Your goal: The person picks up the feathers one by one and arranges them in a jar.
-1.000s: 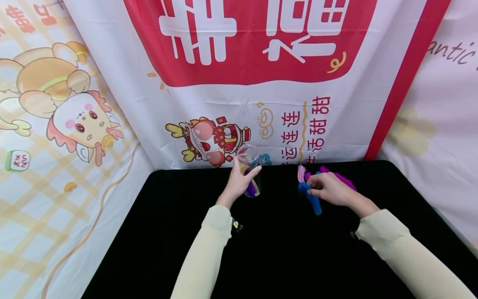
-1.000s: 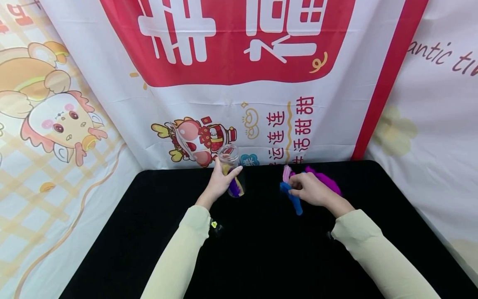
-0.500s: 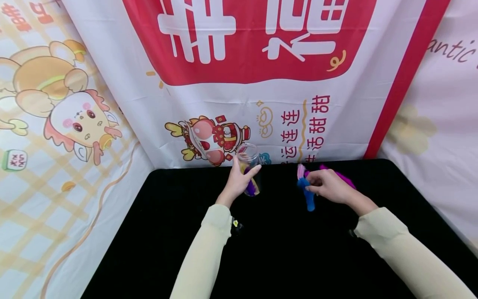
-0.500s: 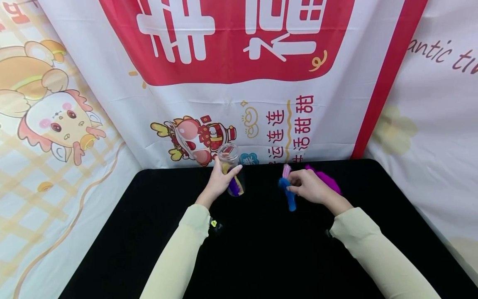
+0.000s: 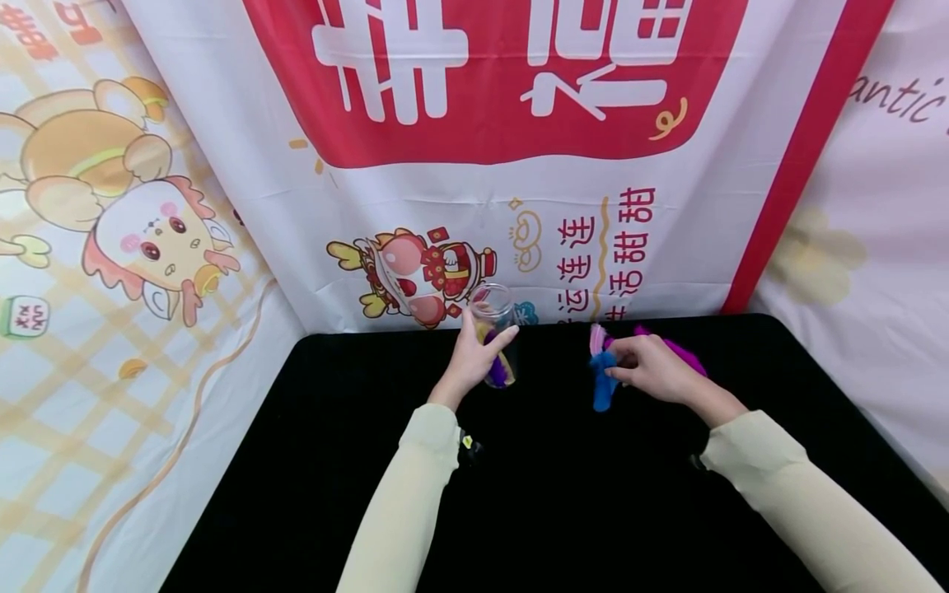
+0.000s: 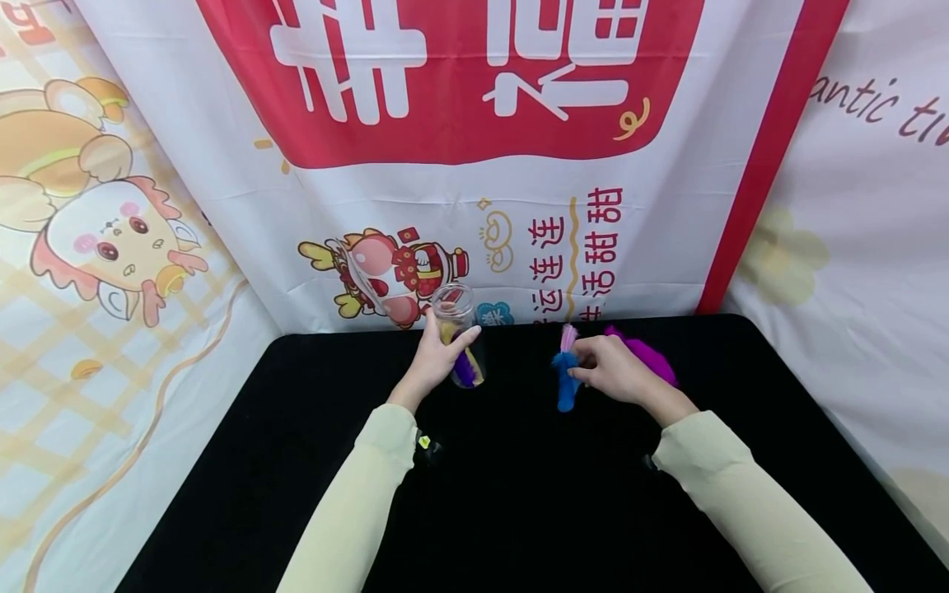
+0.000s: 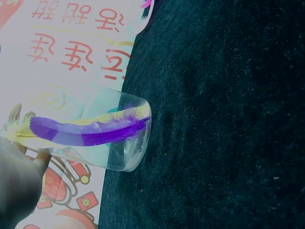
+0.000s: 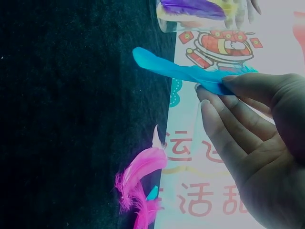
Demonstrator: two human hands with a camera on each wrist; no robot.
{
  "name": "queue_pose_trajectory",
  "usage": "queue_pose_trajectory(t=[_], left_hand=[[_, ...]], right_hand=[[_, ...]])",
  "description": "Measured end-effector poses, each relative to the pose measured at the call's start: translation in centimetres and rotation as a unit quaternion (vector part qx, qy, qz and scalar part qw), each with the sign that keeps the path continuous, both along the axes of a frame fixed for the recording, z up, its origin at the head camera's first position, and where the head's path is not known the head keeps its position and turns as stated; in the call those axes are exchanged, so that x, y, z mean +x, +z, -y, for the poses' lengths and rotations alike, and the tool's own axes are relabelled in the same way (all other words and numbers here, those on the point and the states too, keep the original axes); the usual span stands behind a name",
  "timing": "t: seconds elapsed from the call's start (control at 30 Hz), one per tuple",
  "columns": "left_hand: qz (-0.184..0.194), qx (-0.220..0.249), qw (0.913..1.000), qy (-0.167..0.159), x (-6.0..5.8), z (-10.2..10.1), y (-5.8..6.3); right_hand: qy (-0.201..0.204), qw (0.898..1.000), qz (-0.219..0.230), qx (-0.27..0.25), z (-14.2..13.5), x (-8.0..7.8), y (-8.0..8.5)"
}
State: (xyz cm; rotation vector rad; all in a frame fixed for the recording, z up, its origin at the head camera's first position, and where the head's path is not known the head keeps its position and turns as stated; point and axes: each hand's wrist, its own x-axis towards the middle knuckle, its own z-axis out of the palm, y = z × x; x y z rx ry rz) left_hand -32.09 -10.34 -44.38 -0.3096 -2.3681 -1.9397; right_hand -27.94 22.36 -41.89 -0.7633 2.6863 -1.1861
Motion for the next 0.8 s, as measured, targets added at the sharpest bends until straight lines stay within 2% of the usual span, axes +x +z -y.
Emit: queue_pose_trajectory(t=[0.8], left_hand=[[0.001,0.010,0.9999,-0.008,-0.1,0.1,0.0]], right_hand=[[0.007,0.999,-0.049,-0.011,1.2,-0.3,-0.2]])
